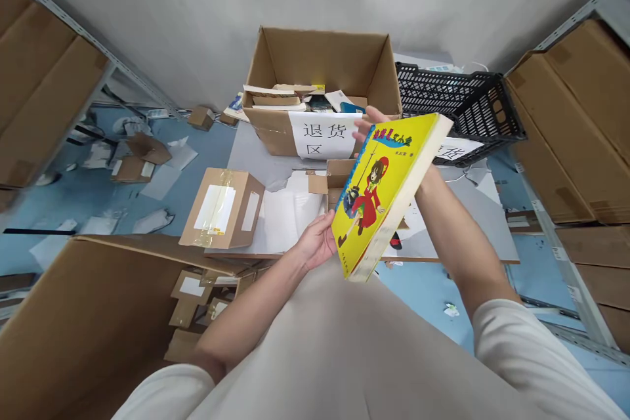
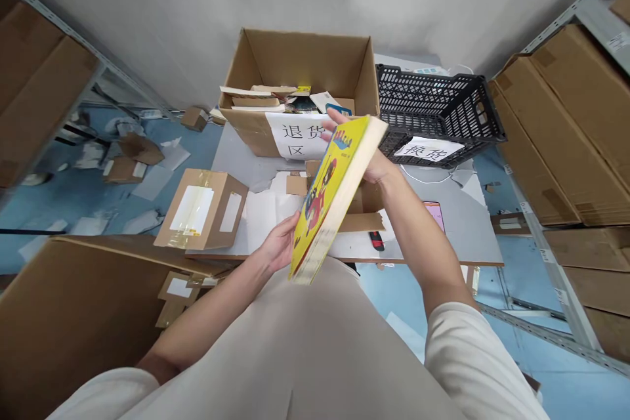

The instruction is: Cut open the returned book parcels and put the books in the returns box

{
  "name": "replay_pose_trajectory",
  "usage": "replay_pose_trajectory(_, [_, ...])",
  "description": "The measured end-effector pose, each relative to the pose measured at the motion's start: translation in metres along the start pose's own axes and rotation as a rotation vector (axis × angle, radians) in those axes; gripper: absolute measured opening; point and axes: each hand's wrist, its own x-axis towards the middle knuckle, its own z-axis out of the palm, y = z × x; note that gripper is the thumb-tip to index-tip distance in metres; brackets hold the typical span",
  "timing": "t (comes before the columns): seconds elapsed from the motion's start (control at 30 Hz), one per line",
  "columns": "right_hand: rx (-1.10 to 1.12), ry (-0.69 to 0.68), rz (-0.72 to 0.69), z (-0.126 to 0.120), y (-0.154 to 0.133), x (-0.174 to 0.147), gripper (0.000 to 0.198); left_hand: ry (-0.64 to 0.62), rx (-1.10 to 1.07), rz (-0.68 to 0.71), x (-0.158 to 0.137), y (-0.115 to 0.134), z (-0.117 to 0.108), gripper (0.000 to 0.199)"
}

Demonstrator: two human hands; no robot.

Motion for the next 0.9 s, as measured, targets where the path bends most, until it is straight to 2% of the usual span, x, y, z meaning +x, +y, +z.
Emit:
replay_pose_trajectory(0.07, [0.038, -0.012, -0.034, -0.001, 0.001, 0.003, 0.046, 0.006, 0.043, -0.002, 0.002, 0.001, 0.005, 0.031])
replay_pose_trajectory(0.13, [0.033, -0.002, -0.053, -0.006, 0.002, 0.002, 0.048, 0.009, 0.082, 0.094, -0.001, 0.003, 0.008, 0.036])
replay_pose_trajectory(0.27, [-0.079, 0.072, -0.028, -0.017, 0.000, -0.003, 0.049, -0.055, 0.093, 0.338, -0.013, 0.013, 0.007, 0.067])
replay_pose_trajectory(0.33, [-0.116, 0.104, -0.025, -0.021, -0.002, -0.003, 0.047, 0.010, 0.157, 0.421, -0.016, 0.015, 0.001, 0.072])
replay_pose_trajectory(0.43, [-0.141, 0.154, -0.019, -0.025, -0.003, -0.003, 0.046, 0.221, 0.285, 0.525, -0.013, 0.013, -0.010, 0.058])
replay_pose_trajectory(0.53, [-0.125, 0.183, 0.011, -0.028, -0.001, -0.004, 0.046, 0.308, 0.303, 0.547, -0.008, 0.007, -0.015, 0.052])
replay_pose_trajectory(0.73, [-0.048, 0.254, 0.056, -0.031, 0.001, -0.010, 0.046, 0.305, 0.290, 0.542, -0.007, -0.001, -0.011, 0.056])
replay_pose_trajectory(0.9, [-0.018, 0.311, 0.071, -0.036, -0.003, -0.023, 0.044, 0.302, 0.232, 0.553, -0.007, -0.002, -0.008, 0.049])
